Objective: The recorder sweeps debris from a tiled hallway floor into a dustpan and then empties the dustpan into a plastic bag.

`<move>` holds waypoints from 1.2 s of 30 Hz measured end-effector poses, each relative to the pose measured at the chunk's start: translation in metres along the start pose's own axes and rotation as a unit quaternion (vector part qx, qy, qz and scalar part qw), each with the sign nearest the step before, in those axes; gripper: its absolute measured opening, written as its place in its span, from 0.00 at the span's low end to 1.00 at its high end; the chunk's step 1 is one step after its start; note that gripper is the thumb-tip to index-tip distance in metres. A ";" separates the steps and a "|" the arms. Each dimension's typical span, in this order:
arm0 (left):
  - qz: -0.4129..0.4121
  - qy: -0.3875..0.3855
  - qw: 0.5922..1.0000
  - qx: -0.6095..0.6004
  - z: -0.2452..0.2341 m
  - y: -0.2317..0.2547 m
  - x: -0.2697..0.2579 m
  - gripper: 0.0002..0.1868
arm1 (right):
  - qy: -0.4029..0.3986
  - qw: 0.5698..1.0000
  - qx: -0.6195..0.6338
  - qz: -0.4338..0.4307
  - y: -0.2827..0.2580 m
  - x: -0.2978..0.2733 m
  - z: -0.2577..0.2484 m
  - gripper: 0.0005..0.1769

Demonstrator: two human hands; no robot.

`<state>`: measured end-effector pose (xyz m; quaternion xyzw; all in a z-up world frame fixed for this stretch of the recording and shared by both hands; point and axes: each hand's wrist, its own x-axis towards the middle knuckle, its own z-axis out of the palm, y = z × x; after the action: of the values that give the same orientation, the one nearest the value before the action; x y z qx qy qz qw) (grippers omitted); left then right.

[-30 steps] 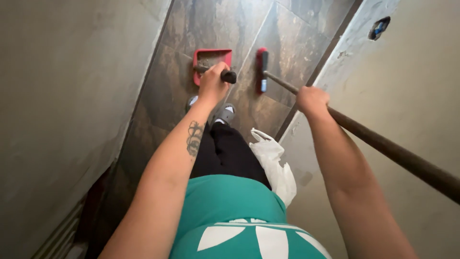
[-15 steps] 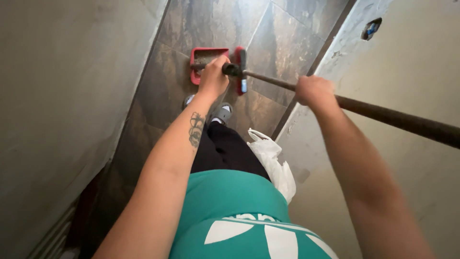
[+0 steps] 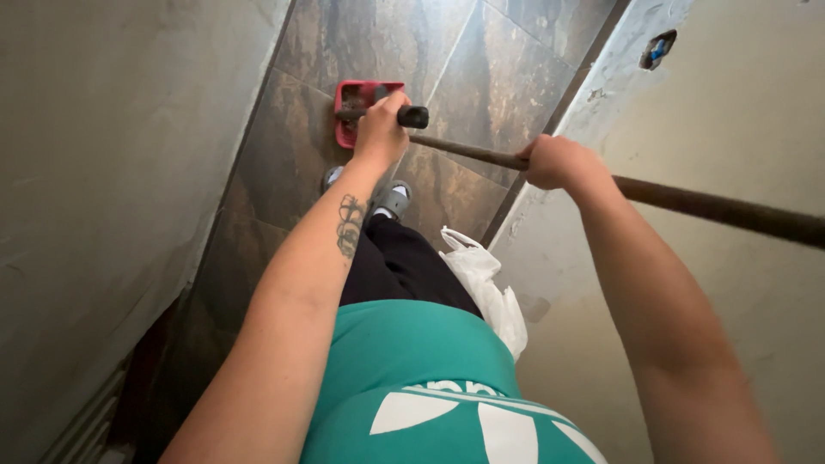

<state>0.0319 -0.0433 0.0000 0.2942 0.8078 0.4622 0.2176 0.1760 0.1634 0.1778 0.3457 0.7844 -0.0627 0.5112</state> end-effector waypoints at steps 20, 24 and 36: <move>0.002 0.008 1.000 0.023 0.004 -0.008 -0.005 0.12 | 0.003 1.000 -0.025 -0.013 0.037 -0.013 -0.015 0.30; -0.007 0.010 1.000 0.017 0.002 -0.011 -0.004 0.10 | -0.013 0.999 0.002 -0.030 0.051 -0.018 -0.035 0.31; 0.005 0.012 1.000 0.002 -0.012 -0.014 -0.008 0.06 | 0.034 0.998 -0.044 -0.003 0.039 -0.069 -0.089 0.28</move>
<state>0.0267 -0.0621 -0.0058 0.2932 0.8097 0.4652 0.2051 0.1485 0.2006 0.2877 0.3226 0.8042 -0.0174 0.4989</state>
